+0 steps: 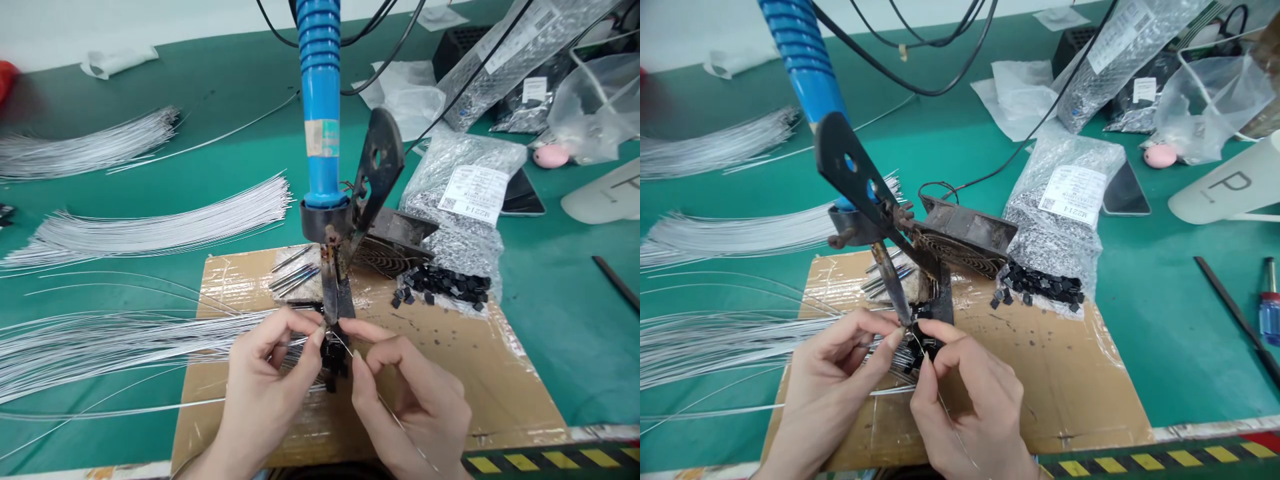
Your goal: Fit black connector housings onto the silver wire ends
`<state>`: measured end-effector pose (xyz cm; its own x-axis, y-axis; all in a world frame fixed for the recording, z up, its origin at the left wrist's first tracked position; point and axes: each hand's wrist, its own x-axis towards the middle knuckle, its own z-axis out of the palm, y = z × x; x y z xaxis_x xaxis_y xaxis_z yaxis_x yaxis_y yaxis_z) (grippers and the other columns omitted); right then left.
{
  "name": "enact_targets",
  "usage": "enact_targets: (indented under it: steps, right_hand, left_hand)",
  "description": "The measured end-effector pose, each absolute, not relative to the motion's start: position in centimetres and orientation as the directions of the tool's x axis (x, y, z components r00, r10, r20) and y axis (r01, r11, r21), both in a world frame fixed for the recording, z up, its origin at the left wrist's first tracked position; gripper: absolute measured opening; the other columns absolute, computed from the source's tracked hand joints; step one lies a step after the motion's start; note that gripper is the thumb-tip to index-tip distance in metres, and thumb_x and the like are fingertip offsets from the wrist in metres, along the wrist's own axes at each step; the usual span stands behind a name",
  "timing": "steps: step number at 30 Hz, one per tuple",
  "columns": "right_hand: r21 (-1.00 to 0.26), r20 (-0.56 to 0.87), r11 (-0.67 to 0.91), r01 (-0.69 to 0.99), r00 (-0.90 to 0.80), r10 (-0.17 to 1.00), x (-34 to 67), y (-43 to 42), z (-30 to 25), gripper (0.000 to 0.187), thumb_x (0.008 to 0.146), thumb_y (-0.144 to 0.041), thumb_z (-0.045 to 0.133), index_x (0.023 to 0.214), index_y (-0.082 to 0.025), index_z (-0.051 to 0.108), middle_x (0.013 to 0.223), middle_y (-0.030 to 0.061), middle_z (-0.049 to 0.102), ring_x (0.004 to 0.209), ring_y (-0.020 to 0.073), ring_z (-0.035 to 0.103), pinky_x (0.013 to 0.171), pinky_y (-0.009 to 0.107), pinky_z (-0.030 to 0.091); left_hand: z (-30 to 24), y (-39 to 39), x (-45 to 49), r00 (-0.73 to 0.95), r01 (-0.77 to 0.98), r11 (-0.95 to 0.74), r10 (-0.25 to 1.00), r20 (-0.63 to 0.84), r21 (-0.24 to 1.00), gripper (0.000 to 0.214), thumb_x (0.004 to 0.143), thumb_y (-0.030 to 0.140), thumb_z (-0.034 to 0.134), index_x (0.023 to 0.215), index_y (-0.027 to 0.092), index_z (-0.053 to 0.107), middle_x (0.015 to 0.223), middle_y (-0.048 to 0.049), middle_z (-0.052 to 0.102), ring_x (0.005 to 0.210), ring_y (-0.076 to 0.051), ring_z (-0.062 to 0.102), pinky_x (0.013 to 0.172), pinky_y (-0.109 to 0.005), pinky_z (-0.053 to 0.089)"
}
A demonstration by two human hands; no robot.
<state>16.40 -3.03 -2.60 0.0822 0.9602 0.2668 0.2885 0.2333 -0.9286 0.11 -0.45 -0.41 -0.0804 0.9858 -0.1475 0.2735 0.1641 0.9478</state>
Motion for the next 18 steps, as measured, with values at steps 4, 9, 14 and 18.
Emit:
enact_targets:
  steps: [4,9,14,18]
  right_hand:
    - [-0.924,0.276,0.239,0.297,0.09,0.957,16.15,-3.06,-2.53,0.021,0.088,-0.005,0.068,0.081,-0.021,0.058,0.111,0.0075,0.085,0.092,0.0192,0.085,0.081,0.022,0.063]
    - [-0.922,0.286,0.249,0.296,0.089,0.954,16.22,-3.05,-2.59,0.019,0.089,-0.005,0.068,0.082,-0.021,0.06,0.112,0.0082,0.085,0.091,0.0174,0.084,0.081,0.02,0.063]
    - [-0.916,0.291,0.251,0.314,0.086,0.953,16.34,-3.0,-2.69,0.019,0.088,-0.005,0.069,0.082,-0.021,0.06,0.109,0.0079,0.085,0.09,0.016,0.084,0.081,0.019,0.062]
    - [-0.91,0.292,0.249,0.33,0.089,0.952,16.31,-2.96,-2.58,0.02,0.087,-0.005,0.069,0.082,-0.021,0.06,0.109,0.0083,0.085,0.086,0.0175,0.084,0.08,0.022,0.064]
  left_hand:
    - [-0.39,-0.5,0.1,-0.078,0.269,0.156,0.987,-0.14,0.951,0.015,0.09,0.014,0.073,0.08,0.024,0.075,0.088,0.003,0.08,0.072,-0.01,0.068,0.064,-0.016,0.049]
    - [-0.42,-0.58,0.04,-0.085,0.288,0.15,0.988,-0.131,0.946,0.014,0.09,0.015,0.073,0.078,0.023,0.075,0.087,0.0025,0.08,0.073,-0.011,0.068,0.063,-0.017,0.049]
    - [-0.61,-0.4,0.08,-0.077,0.313,0.148,0.989,-0.13,0.938,0.014,0.09,0.016,0.072,0.078,0.022,0.074,0.085,0.0017,0.079,0.069,-0.011,0.066,0.058,-0.019,0.046]
    - [-0.52,-0.26,0.21,-0.074,0.309,0.143,0.989,-0.127,0.94,0.014,0.09,0.016,0.072,0.077,0.023,0.074,0.084,0.0022,0.079,0.067,-0.011,0.065,0.059,-0.019,0.046]
